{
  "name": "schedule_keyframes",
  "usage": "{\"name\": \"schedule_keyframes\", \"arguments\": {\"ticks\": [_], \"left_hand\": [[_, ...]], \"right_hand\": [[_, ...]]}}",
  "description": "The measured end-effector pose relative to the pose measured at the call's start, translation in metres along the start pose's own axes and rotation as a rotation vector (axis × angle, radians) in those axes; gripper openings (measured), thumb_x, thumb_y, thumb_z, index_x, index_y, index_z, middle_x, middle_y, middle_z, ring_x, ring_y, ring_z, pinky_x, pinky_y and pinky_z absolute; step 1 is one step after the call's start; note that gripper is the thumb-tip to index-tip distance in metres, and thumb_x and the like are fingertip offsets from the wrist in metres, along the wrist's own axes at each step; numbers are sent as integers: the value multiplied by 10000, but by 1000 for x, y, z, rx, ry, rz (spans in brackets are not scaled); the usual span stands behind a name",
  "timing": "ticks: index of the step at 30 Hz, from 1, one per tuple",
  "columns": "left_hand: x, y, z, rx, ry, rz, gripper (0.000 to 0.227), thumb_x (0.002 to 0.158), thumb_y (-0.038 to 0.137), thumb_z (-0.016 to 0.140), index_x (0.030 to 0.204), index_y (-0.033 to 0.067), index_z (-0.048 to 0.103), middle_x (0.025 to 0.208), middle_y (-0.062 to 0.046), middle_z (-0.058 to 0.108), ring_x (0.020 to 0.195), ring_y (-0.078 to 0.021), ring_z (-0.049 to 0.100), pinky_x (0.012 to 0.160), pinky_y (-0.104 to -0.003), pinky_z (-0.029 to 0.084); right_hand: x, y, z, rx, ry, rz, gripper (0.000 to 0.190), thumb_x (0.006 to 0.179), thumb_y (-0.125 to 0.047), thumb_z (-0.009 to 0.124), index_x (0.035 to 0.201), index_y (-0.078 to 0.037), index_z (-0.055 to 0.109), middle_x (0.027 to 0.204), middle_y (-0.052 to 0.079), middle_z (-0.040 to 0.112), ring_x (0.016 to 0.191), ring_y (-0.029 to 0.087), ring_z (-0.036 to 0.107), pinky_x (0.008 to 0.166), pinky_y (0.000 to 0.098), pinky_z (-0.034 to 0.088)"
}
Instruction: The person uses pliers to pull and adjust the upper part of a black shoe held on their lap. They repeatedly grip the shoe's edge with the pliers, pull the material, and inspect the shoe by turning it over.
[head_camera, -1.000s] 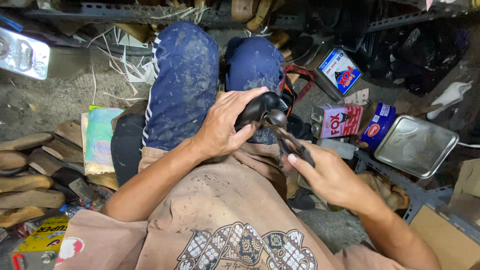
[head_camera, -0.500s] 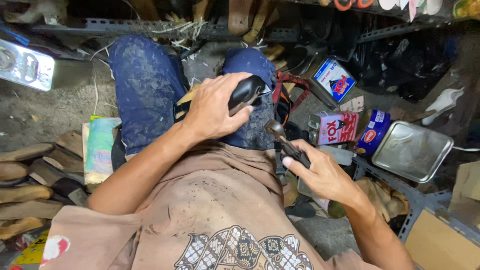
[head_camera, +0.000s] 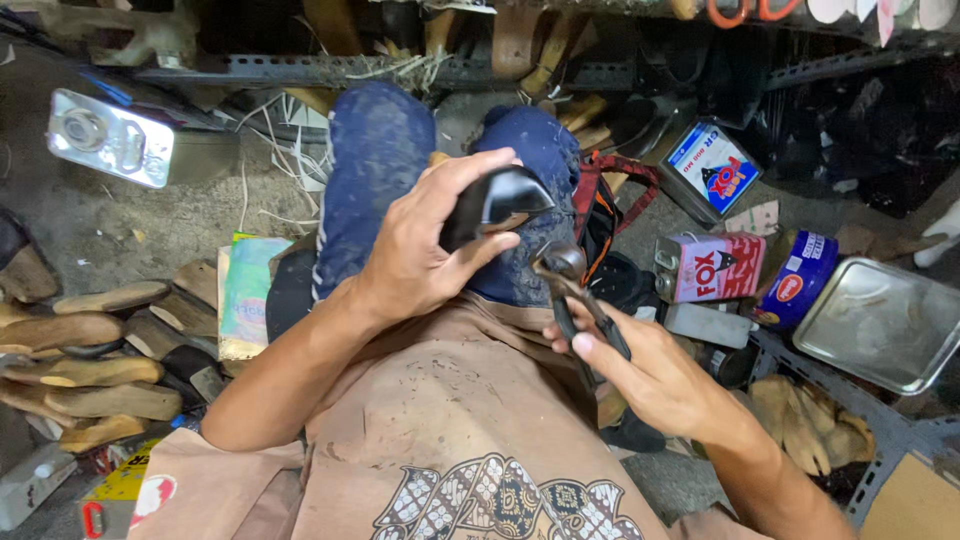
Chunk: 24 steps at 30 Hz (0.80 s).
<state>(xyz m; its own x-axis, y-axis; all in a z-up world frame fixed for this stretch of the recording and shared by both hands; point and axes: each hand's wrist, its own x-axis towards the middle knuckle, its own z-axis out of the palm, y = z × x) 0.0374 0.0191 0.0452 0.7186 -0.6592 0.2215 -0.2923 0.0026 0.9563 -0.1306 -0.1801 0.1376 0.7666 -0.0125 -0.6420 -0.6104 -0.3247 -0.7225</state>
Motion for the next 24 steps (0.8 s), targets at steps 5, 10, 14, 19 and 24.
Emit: {"name": "schedule_keyframes", "arguments": {"ticks": [5,10,14,19,24], "left_hand": [[-1,11,-16,88,-64,74,541,1029,336,671,1433,36,470,1419,-116,607,1320,-285,642,1263,-497,438],[-8,17,-23,100,-2,80,547,1006,254,747,1433,44,477,1430,-93,610,1363,-349,627,1277,-466,423],[-14,19,-38,64,45,41,599,991,154,747,1445,75,363,1463,-106,582,1487,-453,492,1311,-515,396],[-5,20,-54,28,98,-60,547,977,118,692,1448,90,414,1428,-110,624,1382,-271,598,1218,-372,445],[-3,20,-57,17,59,10,498,1007,135,671,1433,76,419,1415,-130,614,1346,-281,635,1194,-366,476]], "right_hand": [[-6,-17,0,-165,-145,37,506,992,-395,443,1417,-147,560,1166,-21,818,1113,138,754,973,318,523],[-9,-22,4,-98,-134,58,532,984,-390,462,1428,-112,557,1196,-2,822,1142,122,738,1025,313,513],[-5,-40,11,105,-225,-19,487,1003,-404,448,1234,-55,698,1150,20,783,1089,137,711,995,312,528],[20,-35,20,-71,-217,-73,511,986,-344,493,1405,-70,600,1407,21,677,1316,124,593,1157,335,388],[51,-52,15,-66,-251,-138,555,986,-325,503,1476,-67,516,1370,31,719,1312,113,587,1164,338,383]]}}
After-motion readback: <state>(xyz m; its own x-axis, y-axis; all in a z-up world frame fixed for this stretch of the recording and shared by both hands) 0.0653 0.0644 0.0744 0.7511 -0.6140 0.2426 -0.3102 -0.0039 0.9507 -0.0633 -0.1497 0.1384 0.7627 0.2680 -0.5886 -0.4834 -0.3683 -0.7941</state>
